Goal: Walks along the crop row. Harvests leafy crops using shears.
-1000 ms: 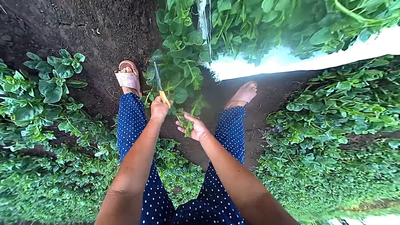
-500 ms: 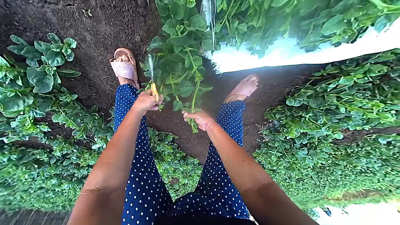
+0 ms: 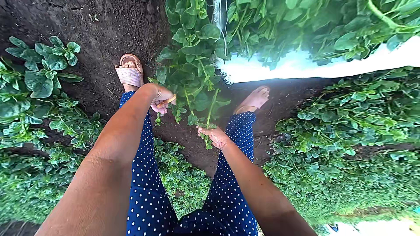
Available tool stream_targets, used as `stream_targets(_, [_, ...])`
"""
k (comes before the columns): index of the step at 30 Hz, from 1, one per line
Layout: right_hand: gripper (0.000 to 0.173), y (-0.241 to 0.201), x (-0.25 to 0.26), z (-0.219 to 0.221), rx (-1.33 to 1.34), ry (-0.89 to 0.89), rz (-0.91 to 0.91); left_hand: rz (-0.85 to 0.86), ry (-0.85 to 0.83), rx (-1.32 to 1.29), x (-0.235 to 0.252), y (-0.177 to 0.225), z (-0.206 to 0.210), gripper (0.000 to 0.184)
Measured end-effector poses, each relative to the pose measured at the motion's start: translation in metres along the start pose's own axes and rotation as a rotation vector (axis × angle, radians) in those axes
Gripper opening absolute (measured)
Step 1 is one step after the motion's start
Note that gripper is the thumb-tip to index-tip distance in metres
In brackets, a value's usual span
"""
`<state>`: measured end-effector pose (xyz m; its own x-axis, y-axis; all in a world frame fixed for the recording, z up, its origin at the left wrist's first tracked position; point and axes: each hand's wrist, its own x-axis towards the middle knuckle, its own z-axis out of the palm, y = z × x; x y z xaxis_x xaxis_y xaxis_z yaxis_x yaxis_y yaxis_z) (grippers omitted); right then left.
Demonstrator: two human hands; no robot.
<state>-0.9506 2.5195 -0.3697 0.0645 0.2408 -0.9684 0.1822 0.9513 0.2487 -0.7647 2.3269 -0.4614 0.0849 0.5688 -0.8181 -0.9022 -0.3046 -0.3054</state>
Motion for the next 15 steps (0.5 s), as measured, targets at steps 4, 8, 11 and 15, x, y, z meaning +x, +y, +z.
stream_targets(4, [0.022, -0.003, -0.002, 0.003, -0.05, -0.008, -0.032, -0.051, 0.098, 0.07, -0.006, 0.023, -0.002, 0.029])
stream_targets(8, [0.023, -0.003, -0.001, 0.008, -0.084, -0.025, -0.034, -0.036, 0.143, 0.241, -0.009, 0.029, -0.006, 0.024])
stream_targets(11, [0.026, 0.006, -0.01, 0.01, -0.162, -0.098, -0.012, 0.06, 0.153, 0.303, -0.006, 0.014, -0.007, 0.025])
stream_targets(15, [0.03, 0.011, -0.034, -0.002, -0.196, -0.185, -0.026, 0.185, 0.208, 0.095, -0.004, -0.036, 0.0, 0.031])
